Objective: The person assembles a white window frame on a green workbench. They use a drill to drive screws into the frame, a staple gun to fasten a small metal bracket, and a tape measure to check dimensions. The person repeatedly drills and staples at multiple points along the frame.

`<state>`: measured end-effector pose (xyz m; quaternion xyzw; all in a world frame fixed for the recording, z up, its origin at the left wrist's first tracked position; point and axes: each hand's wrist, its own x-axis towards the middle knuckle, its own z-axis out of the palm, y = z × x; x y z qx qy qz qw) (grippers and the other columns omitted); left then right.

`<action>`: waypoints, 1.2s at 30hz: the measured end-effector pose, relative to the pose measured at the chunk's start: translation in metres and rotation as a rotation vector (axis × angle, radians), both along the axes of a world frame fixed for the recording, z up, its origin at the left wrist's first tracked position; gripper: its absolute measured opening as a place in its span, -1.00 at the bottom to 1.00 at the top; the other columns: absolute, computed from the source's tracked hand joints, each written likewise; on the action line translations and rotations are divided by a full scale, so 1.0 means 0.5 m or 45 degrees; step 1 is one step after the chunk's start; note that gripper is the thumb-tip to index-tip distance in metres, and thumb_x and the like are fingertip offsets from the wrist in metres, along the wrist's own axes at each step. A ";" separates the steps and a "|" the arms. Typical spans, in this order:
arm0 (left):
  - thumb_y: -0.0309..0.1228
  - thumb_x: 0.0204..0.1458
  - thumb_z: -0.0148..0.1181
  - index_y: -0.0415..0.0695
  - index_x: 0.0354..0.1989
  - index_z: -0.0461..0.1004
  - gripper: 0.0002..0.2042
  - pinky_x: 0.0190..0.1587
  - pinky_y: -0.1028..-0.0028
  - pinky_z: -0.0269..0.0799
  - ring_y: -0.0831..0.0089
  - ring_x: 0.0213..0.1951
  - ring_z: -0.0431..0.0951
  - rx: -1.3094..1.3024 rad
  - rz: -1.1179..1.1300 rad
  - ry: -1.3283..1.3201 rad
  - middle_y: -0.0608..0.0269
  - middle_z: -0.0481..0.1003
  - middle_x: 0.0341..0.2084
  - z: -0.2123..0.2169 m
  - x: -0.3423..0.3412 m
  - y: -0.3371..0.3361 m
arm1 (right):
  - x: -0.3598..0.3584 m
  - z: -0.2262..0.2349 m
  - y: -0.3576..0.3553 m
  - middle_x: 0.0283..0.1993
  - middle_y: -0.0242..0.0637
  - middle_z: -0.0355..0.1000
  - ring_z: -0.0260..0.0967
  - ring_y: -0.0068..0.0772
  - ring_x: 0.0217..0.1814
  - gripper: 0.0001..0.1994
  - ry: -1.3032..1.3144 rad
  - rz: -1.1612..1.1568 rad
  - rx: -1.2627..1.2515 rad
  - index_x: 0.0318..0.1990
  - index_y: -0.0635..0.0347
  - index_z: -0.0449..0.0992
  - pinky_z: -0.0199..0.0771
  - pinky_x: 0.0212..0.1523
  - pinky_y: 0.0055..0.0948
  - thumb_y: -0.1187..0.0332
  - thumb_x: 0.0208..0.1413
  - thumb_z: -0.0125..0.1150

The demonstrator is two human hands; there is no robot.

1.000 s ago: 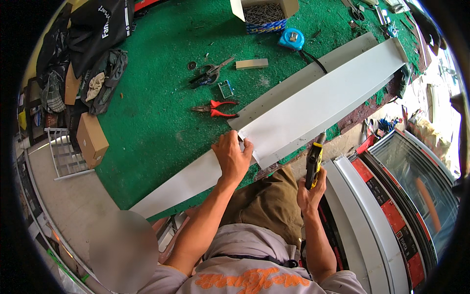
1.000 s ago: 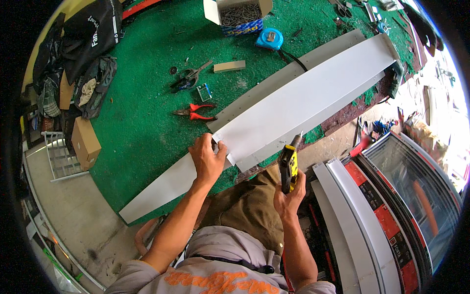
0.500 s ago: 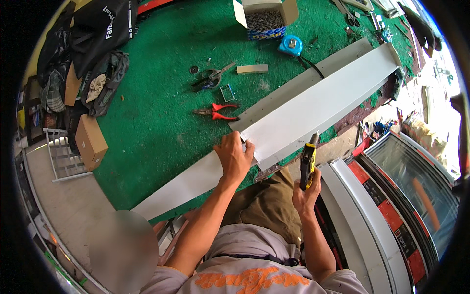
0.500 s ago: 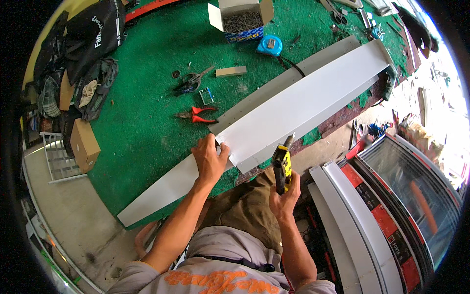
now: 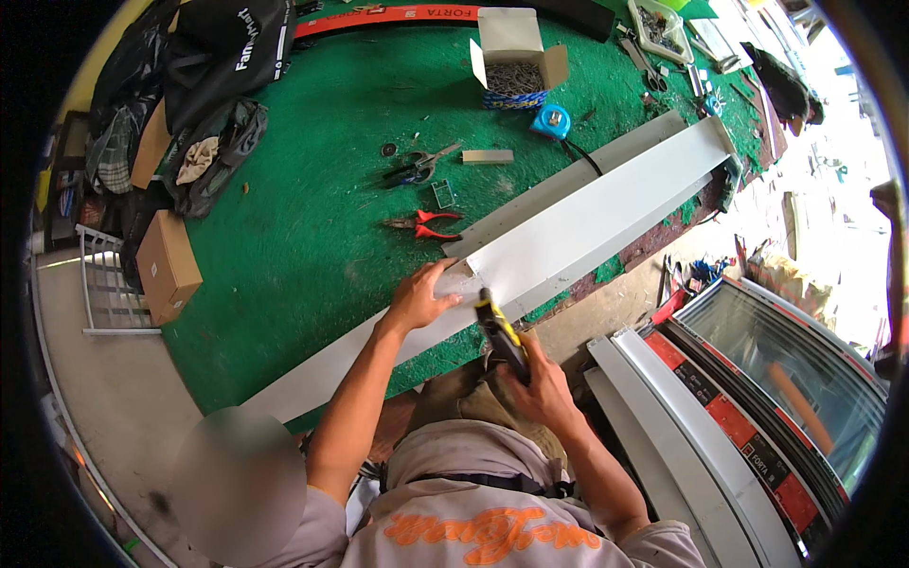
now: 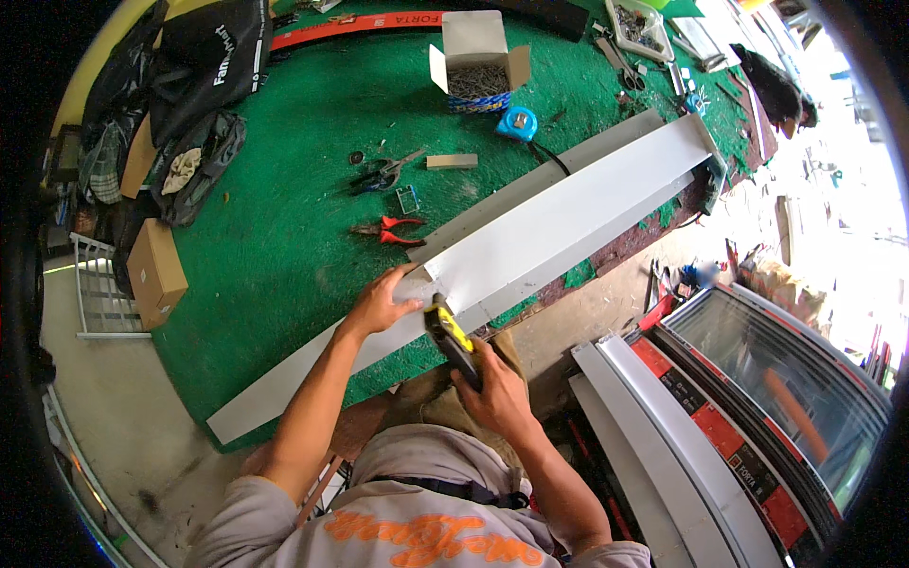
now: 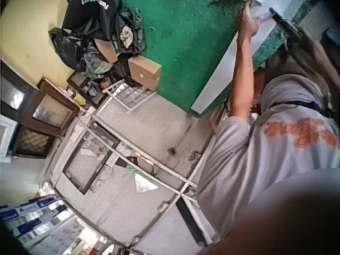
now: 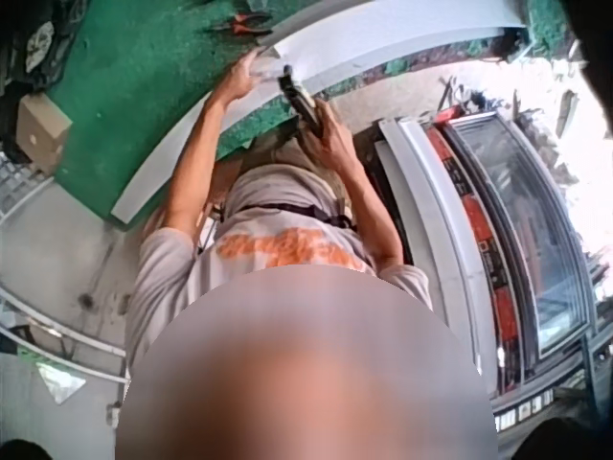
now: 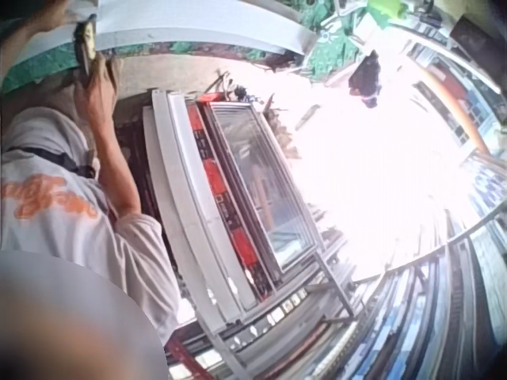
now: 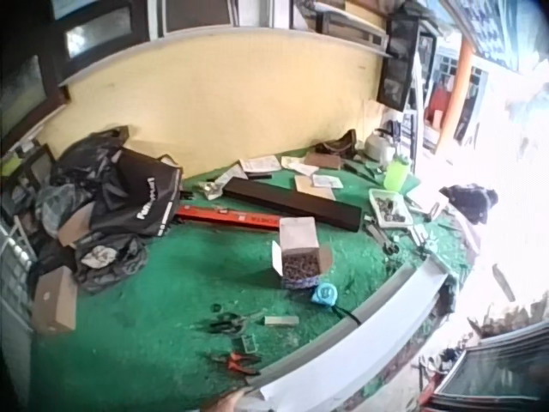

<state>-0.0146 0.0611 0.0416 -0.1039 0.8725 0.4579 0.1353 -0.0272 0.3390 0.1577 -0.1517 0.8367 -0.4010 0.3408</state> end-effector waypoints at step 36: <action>-0.36 -0.03 0.39 0.11 0.40 0.17 -0.23 0.28 0.08 0.32 -0.14 0.23 0.38 0.207 -0.138 0.089 -0.13 0.38 0.16 -0.044 -0.015 -0.020 | -0.013 -0.061 -0.177 -0.23 0.14 0.57 0.56 0.18 -0.16 -0.49 -0.048 -0.180 0.610 -0.19 0.30 0.56 0.52 -0.13 0.07 -0.07 0.07 0.34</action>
